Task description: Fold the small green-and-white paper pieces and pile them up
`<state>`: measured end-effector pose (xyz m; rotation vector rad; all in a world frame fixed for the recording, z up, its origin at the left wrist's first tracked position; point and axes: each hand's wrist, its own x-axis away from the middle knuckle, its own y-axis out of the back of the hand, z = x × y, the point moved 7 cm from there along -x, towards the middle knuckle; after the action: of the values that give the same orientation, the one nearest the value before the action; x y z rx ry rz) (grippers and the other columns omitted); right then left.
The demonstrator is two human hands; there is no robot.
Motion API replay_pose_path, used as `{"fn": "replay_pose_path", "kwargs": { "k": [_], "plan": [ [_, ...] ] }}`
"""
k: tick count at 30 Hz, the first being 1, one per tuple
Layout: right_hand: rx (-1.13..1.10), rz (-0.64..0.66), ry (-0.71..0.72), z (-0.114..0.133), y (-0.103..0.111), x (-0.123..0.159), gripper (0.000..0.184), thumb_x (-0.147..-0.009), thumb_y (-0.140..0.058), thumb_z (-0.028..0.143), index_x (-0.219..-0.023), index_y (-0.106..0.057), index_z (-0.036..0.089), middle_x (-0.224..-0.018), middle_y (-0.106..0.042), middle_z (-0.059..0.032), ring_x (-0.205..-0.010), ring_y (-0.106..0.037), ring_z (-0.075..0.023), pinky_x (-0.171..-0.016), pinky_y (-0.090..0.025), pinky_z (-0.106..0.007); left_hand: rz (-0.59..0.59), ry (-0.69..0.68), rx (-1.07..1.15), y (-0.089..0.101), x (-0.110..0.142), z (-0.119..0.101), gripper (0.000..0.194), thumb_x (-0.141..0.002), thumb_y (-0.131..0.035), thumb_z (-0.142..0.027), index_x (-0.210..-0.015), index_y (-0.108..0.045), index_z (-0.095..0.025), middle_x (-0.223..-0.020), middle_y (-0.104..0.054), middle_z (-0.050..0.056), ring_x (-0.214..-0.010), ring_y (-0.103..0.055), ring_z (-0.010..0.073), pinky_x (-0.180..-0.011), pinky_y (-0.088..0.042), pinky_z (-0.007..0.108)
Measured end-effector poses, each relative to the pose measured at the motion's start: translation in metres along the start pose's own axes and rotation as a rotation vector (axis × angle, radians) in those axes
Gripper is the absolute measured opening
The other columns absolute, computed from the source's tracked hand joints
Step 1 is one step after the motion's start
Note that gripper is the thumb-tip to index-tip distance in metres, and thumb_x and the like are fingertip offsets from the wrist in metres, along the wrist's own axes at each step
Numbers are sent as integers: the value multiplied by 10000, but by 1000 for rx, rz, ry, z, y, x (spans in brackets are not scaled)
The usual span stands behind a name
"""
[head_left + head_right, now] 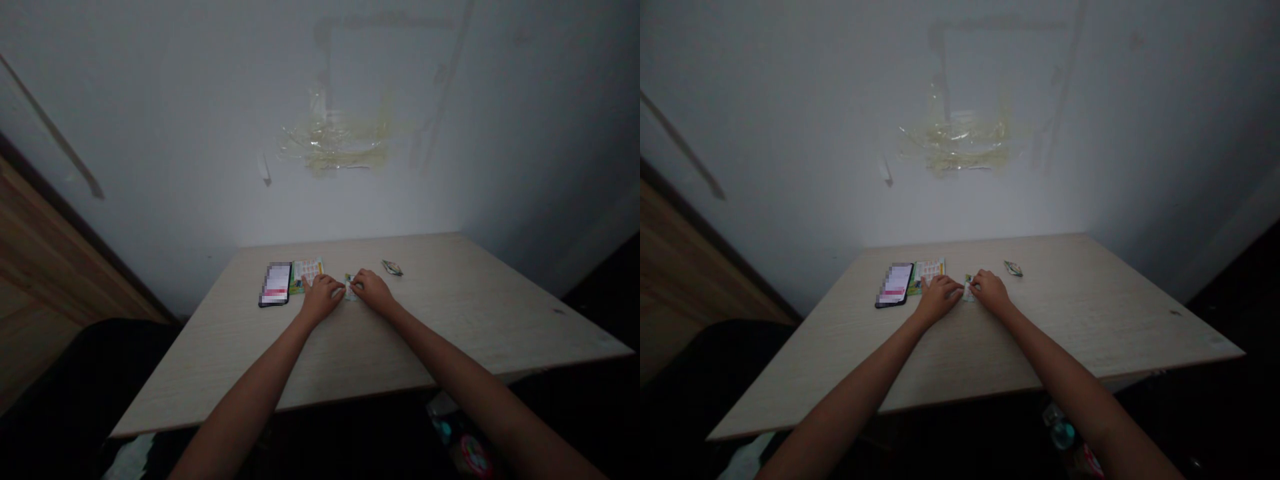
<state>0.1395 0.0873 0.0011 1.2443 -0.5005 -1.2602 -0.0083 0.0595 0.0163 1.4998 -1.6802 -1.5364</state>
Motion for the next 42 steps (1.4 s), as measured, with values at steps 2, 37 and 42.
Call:
{"fn": "replay_pose_path", "kwargs": {
  "k": [2, 37, 42],
  "plan": [
    [3, -5, -3, 1, 1, 0, 193, -909, -582, 336, -943, -708, 195, -1011, -636, -64, -997, -557, -175, -876, -395, -270, 0, -9, -11, 0, 0, -1, 295, -907, -528, -473, -1130, -682, -357, -1121, -659, 47, -1217, -466, 290, -1079, -26, 751],
    [43, 19, 28, 3, 1, 4, 253, -870, -609, 377, -1024, -656, 182, -1062, -607, -74, -1031, -542, -194, -894, -409, -290, 37, -51, -49, 2, -1, -1, 232, -933, -514, -434, -1054, -711, -426, -1063, -694, -9, -1167, -509, 246, -1055, 114, 751],
    [32, 23, 62, 2, 0, 6, 291, -863, -613, 385, -1060, -645, 173, -1078, -598, -82, -1039, -542, -196, -912, -411, -294, 23, -63, -55, 2, 0, -1, 234, -933, -514, -428, -1058, -712, -424, -1052, -694, -3, -1156, -526, 253, -1057, 91, 759]
  ]
}}
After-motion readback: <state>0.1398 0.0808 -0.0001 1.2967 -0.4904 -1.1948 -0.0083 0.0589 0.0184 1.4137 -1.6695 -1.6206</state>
